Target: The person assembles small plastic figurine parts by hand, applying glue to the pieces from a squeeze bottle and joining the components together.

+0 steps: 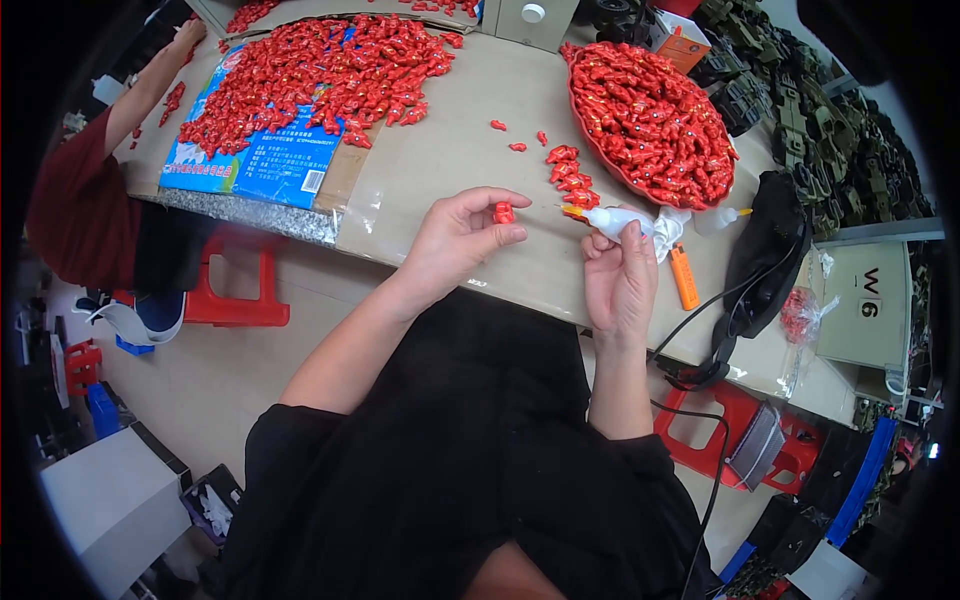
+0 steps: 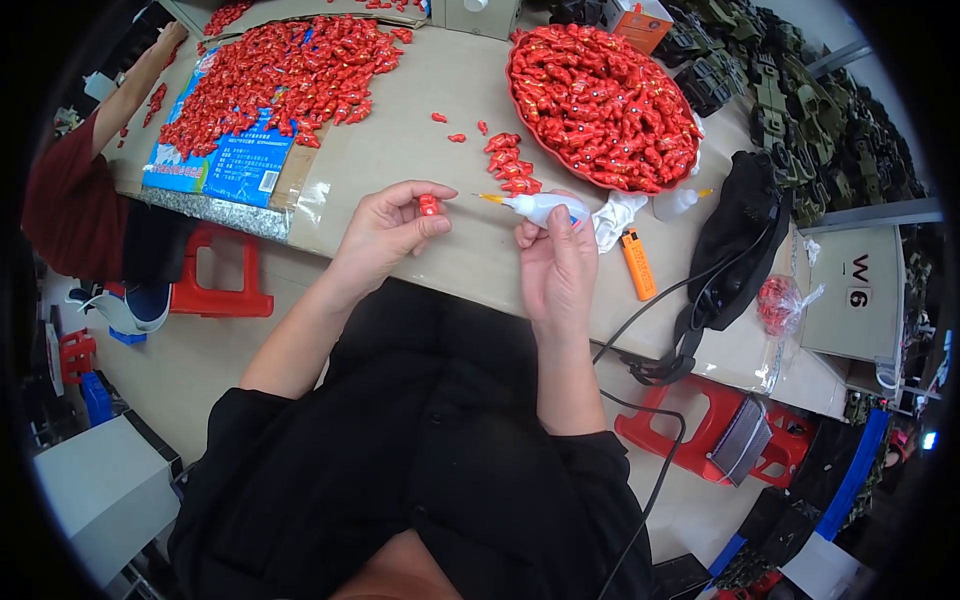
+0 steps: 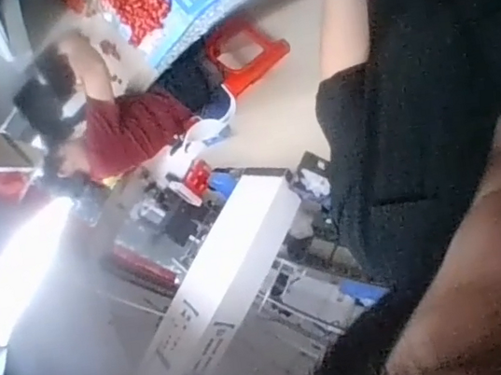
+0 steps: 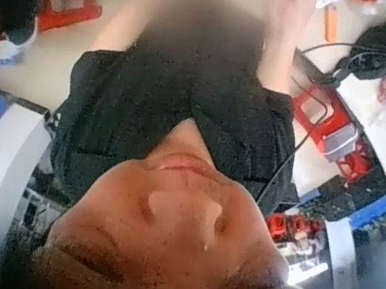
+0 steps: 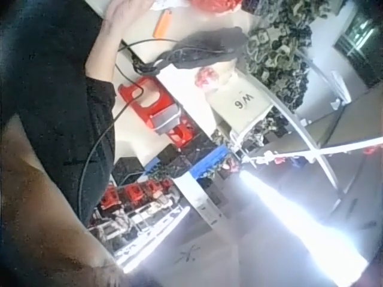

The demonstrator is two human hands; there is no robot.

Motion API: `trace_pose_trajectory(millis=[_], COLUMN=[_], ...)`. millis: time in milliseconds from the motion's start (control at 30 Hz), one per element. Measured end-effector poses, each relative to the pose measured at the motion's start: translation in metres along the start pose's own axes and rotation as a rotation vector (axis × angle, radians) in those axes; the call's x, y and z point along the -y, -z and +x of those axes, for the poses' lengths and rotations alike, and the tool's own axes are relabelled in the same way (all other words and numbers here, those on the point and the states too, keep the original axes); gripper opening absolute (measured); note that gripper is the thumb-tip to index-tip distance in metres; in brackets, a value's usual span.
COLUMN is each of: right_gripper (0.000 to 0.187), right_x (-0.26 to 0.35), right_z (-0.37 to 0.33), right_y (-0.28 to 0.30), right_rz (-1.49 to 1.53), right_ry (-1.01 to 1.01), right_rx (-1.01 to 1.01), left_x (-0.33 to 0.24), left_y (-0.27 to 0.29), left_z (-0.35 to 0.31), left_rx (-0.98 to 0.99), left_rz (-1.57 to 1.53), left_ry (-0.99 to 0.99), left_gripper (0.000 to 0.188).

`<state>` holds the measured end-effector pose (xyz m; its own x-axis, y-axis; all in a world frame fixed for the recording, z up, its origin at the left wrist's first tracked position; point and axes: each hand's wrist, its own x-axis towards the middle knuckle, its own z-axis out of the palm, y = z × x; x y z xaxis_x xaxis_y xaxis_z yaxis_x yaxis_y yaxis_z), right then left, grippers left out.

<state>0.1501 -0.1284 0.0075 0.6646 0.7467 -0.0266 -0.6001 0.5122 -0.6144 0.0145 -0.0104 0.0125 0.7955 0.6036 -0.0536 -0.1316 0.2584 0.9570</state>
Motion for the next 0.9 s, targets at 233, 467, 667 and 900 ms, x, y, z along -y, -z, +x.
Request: trace_pose_trajectory(millis=[233, 467, 667, 900], right_gripper=[0.019, 0.022, 0.025, 0.024], right_x=[-0.009, -0.015, -0.018, -0.019], right_z=[-0.005, -0.011, -0.017, -0.018], right_y=[0.002, -0.001, 0.002, -0.002], right_rz=[-0.235, -0.402, -0.522, -0.606], right_ry=[0.142, 0.214, 0.246, 0.296], right_rx=[0.068, 0.055, 0.093, 0.133], left_x=[0.014, 0.016, 0.02, 0.023], left_y=[-0.001, -0.002, -0.003, -0.003], left_z=[0.003, 0.002, 0.001, 0.001], left_rx=[-0.081, -0.127, -0.194, -0.191], left_rz=[0.239, 0.21, 0.276, 0.239], left_ry=[-0.078, -0.097, -0.155, -0.167], left_gripper=[0.025, 0.027, 0.03, 0.03])
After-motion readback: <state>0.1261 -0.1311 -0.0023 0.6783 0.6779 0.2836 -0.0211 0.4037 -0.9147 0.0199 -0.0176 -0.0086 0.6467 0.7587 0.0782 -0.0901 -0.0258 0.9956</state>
